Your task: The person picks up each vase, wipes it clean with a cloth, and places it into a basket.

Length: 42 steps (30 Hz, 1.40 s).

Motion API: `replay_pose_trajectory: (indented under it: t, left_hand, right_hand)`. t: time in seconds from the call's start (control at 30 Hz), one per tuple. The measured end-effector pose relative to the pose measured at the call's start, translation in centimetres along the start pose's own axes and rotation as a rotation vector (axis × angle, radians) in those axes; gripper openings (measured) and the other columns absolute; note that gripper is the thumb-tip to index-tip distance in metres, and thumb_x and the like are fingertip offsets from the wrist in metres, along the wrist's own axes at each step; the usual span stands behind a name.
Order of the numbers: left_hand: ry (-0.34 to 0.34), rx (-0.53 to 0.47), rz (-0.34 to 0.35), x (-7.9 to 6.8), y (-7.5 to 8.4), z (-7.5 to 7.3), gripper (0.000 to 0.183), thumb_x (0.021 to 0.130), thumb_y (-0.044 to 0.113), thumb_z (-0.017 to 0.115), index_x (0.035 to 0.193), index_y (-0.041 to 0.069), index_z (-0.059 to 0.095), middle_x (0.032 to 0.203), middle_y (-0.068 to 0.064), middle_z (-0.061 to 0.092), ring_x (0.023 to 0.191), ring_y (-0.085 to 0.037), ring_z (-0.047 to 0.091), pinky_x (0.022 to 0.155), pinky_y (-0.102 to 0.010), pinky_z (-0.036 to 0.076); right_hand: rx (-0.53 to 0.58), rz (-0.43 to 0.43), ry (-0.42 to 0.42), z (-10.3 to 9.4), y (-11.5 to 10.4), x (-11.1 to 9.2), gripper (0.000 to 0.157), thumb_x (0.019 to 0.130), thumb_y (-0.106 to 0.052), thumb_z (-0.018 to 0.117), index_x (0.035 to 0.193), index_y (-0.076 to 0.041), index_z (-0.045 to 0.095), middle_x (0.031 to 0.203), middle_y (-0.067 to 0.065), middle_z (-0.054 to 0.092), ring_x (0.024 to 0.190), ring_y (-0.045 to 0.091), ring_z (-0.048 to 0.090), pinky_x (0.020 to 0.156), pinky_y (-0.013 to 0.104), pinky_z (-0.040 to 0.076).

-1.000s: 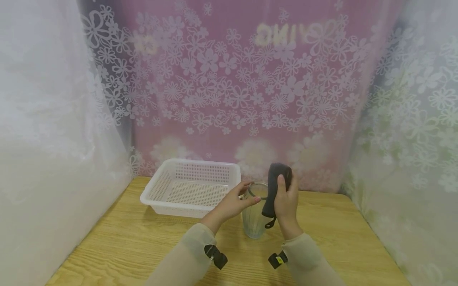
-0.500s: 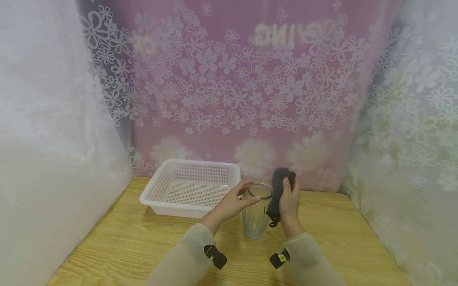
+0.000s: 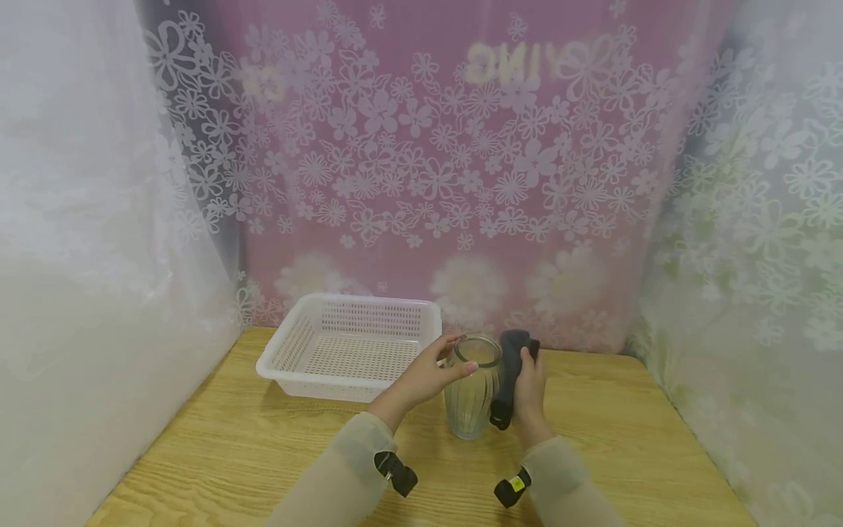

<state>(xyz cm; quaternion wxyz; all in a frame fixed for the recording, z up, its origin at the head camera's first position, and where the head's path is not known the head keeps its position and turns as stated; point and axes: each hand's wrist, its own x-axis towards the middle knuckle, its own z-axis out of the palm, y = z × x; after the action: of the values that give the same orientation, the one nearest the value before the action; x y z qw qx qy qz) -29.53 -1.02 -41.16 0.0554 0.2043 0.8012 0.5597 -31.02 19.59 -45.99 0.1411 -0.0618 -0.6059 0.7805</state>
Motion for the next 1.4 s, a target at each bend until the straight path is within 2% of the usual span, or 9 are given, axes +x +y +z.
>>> replay_pose_trajectory:
  t: [0.13, 0.3, 0.47, 0.53, 0.9, 1.13, 1.27, 1.33, 1.4]
  left_hand:
    - [0.0, 0.0, -0.001, 0.0, 0.0, 0.0, 0.068, 0.091, 0.053, 0.069, 0.151, 0.035, 0.041, 0.158, -0.007, 0.038, 0.145, -0.029, 0.035, 0.11, -0.058, 0.036]
    - [0.005, 0.012, 0.0, 0.1, -0.1, 0.0, 0.071, 0.091, 0.055, 0.069, 0.153, 0.032, 0.04, 0.157, -0.008, 0.039, 0.144, -0.03, 0.036, 0.109, -0.059, 0.036]
    - [0.006, 0.012, -0.006, 0.0, 0.0, 0.0, 0.072, 0.091, 0.055, 0.068, 0.153, 0.032, 0.04, 0.157, -0.007, 0.039, 0.144, -0.031, 0.036, 0.11, -0.06, 0.035]
    - [0.005, 0.006, -0.009, -0.1, 0.0, 0.0, 0.073, 0.091, 0.055, 0.069, 0.153, 0.032, 0.039, 0.157, -0.006, 0.038, 0.144, -0.03, 0.036, 0.11, -0.059, 0.035]
    - [-0.013, 0.01, 0.002, 0.0, 0.1, 0.0, 0.076, 0.092, 0.054, 0.067, 0.156, 0.024, 0.037, 0.158, -0.008, 0.037, 0.145, -0.032, 0.034, 0.111, -0.06, 0.034]
    - [-0.018, -0.01, -0.007, -0.3, 0.0, 0.1, 0.071, 0.093, 0.053, 0.067, 0.154, 0.03, 0.038, 0.159, -0.012, 0.035, 0.146, -0.033, 0.032, 0.111, -0.061, 0.033]
    - [-0.025, -0.028, 0.002, -0.2, -0.1, 0.2, 0.068, 0.095, 0.051, 0.065, 0.154, 0.034, 0.038, 0.16, -0.011, 0.032, 0.146, -0.033, 0.031, 0.112, -0.06, 0.032]
    - [-0.033, -0.037, 0.01, -0.1, -0.1, 0.1, 0.067, 0.096, 0.051, 0.064, 0.154, 0.035, 0.036, 0.161, -0.009, 0.03, 0.147, -0.033, 0.029, 0.113, -0.059, 0.03]
    - [-0.045, -0.053, 0.014, 0.1, -0.2, 0.1, 0.065, 0.097, 0.048, 0.063, 0.155, 0.035, 0.035, 0.162, -0.009, 0.028, 0.148, -0.033, 0.027, 0.114, -0.059, 0.029]
  right_hand:
    - [0.0, 0.022, -0.004, -0.3, 1.1, 0.2, 0.056, 0.109, -0.043, 0.029, 0.156, -0.013, 0.026, 0.136, 0.002, 0.047, 0.108, 0.005, 0.055, 0.092, 0.019, 0.044]
    - [-0.037, 0.054, 0.022, -0.7, 2.3, 0.5, 0.054, 0.109, -0.04, 0.027, 0.15, -0.004, 0.031, 0.124, 0.001, 0.053, 0.101, 0.005, 0.056, 0.09, 0.021, 0.044]
    - [-0.03, 0.087, 0.015, -0.7, 3.0, 0.6, 0.057, 0.109, -0.039, 0.025, 0.152, -0.002, 0.025, 0.143, 0.01, 0.042, 0.123, 0.015, 0.045, 0.108, 0.03, 0.034]
    - [-0.02, 0.092, 0.015, -0.6, 3.2, 0.5, 0.058, 0.109, -0.04, 0.025, 0.152, -0.001, 0.024, 0.148, 0.013, 0.038, 0.127, 0.02, 0.041, 0.111, 0.034, 0.031]
    - [-0.048, 0.117, 0.038, -0.8, 3.9, 0.5, 0.061, 0.108, -0.045, 0.027, 0.15, -0.001, 0.027, 0.144, 0.015, 0.039, 0.121, 0.019, 0.043, 0.105, 0.033, 0.034]
    - [-0.026, 0.137, 0.034, -1.6, 4.0, 0.4, 0.057, 0.108, -0.044, 0.028, 0.15, -0.005, 0.027, 0.141, 0.01, 0.042, 0.11, 0.01, 0.05, 0.099, 0.026, 0.039]
    - [0.035, 0.16, -0.003, -2.2, 3.1, 0.3, 0.059, 0.109, -0.045, 0.026, 0.157, -0.011, 0.018, 0.153, 0.009, 0.036, 0.129, 0.017, 0.046, 0.111, 0.03, 0.034]
    - [0.027, 0.156, -0.016, -2.4, 2.5, 0.4, 0.063, 0.109, -0.046, 0.025, 0.16, -0.012, 0.012, 0.159, 0.009, 0.03, 0.139, 0.021, 0.037, 0.116, 0.034, 0.029]
    - [0.011, 0.141, -0.021, -2.6, 2.0, 0.4, 0.065, 0.108, -0.048, 0.024, 0.161, -0.014, 0.01, 0.16, 0.009, 0.028, 0.141, 0.022, 0.035, 0.116, 0.034, 0.029]
